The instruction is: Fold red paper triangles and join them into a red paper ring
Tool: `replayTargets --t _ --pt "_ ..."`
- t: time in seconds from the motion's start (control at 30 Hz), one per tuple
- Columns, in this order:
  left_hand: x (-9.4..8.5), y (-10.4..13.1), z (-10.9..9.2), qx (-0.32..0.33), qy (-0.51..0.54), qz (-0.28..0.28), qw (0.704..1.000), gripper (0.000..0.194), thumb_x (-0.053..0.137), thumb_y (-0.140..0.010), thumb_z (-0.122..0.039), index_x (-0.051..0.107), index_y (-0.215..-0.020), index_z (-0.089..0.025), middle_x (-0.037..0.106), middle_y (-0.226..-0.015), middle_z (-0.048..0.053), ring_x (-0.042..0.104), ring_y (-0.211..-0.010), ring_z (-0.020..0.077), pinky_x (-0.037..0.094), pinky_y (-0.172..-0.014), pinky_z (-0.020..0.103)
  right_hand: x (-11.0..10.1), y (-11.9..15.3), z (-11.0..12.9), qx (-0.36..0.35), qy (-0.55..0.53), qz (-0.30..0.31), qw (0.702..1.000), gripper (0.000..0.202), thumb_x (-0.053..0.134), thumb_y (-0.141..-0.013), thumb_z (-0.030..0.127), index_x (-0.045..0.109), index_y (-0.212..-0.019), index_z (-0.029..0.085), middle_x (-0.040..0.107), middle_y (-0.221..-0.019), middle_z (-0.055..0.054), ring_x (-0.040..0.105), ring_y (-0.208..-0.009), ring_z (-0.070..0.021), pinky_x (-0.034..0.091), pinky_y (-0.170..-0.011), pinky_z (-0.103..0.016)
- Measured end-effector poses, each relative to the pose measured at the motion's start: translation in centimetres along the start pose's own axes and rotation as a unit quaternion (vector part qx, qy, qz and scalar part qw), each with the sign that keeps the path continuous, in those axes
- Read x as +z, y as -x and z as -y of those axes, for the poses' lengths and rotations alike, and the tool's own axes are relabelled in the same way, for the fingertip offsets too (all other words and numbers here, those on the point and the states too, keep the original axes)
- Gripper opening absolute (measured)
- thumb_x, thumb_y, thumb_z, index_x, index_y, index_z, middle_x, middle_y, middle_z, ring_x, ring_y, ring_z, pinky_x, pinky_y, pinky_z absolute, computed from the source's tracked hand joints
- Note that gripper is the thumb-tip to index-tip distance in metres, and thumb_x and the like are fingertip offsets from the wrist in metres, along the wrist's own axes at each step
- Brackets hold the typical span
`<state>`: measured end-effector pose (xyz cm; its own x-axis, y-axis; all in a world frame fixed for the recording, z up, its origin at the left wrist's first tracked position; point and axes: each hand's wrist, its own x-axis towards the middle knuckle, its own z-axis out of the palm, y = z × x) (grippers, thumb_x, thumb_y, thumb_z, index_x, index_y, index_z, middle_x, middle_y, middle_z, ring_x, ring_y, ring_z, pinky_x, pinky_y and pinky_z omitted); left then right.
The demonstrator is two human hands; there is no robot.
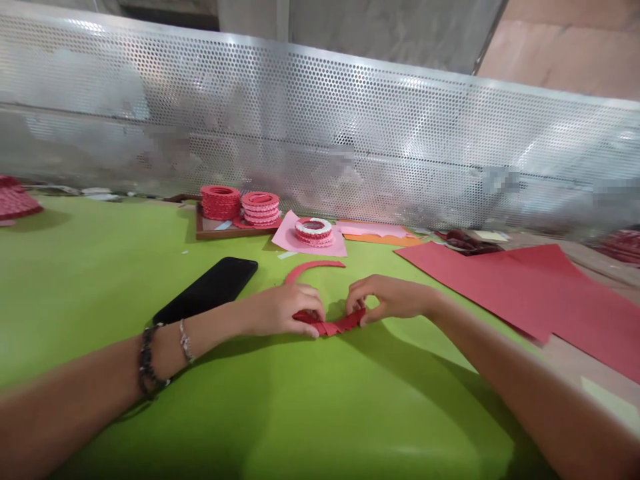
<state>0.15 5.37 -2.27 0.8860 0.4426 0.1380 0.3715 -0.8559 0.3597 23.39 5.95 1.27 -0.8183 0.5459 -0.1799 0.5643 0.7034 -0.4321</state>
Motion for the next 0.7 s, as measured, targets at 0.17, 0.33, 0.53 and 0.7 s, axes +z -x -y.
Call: replayTargets --t 0.17,0.33,0.53,0.7 --pt "0.01 0.02 -0.14 -0.003 -0.005 -0.001 1.0 0.017 0.061 -0.082 -0.03 0.064 -0.089 -0.014 0.059 -0.085 0.003 0.056 -0.078 0.0164 0.039 -0.069 0.024 0.15 -0.12 0.05 -0.018 -0.014 -0.001 1.0 0.014 0.066 -0.074 0.015 0.066 -0.088 0.014 0.058 -0.081 -0.001 0.053 -0.073 -0.0116 0.042 -0.072 -0.024" --pt "-0.05 -0.02 -0.2 -0.011 -0.009 0.0 1.0 0.016 0.061 -0.082 -0.029 0.064 -0.089 -0.015 0.059 -0.085 0.003 0.056 -0.08 0.0163 0.038 -0.071 0.024 0.23 -0.19 0.05 -0.027 -0.02 0.002 0.999 0.015 0.066 -0.074 0.014 0.066 -0.089 0.013 0.057 -0.081 -0.001 0.052 -0.074 -0.0114 0.042 -0.072 -0.024" --pt "0.15 -0.12 -0.43 -0.032 -0.009 -0.012 0.999 0.017 0.063 -0.08 -0.031 0.065 -0.088 -0.016 0.06 -0.083 0.001 0.056 -0.074 0.0152 0.038 -0.066 0.024 0.32 -0.21 0.14 -0.021 -0.02 0.003 1.0 0.014 0.066 -0.075 0.017 0.065 -0.089 0.014 0.057 -0.082 -0.001 0.052 -0.074 -0.0116 0.043 -0.073 -0.025" --pt "-0.59 0.22 -0.29 -0.013 0.008 -0.009 1.0 0.026 0.064 -0.078 -0.039 0.065 -0.094 -0.018 0.061 -0.094 0.004 0.057 -0.088 0.0194 0.04 -0.079 0.029 -0.01 -0.01 0.13 -0.003 0.021 0.008 1.0 0.021 0.058 -0.077 0.011 0.063 -0.097 0.016 0.055 -0.091 -0.004 0.053 -0.084 -0.0139 0.043 -0.081 -0.03"
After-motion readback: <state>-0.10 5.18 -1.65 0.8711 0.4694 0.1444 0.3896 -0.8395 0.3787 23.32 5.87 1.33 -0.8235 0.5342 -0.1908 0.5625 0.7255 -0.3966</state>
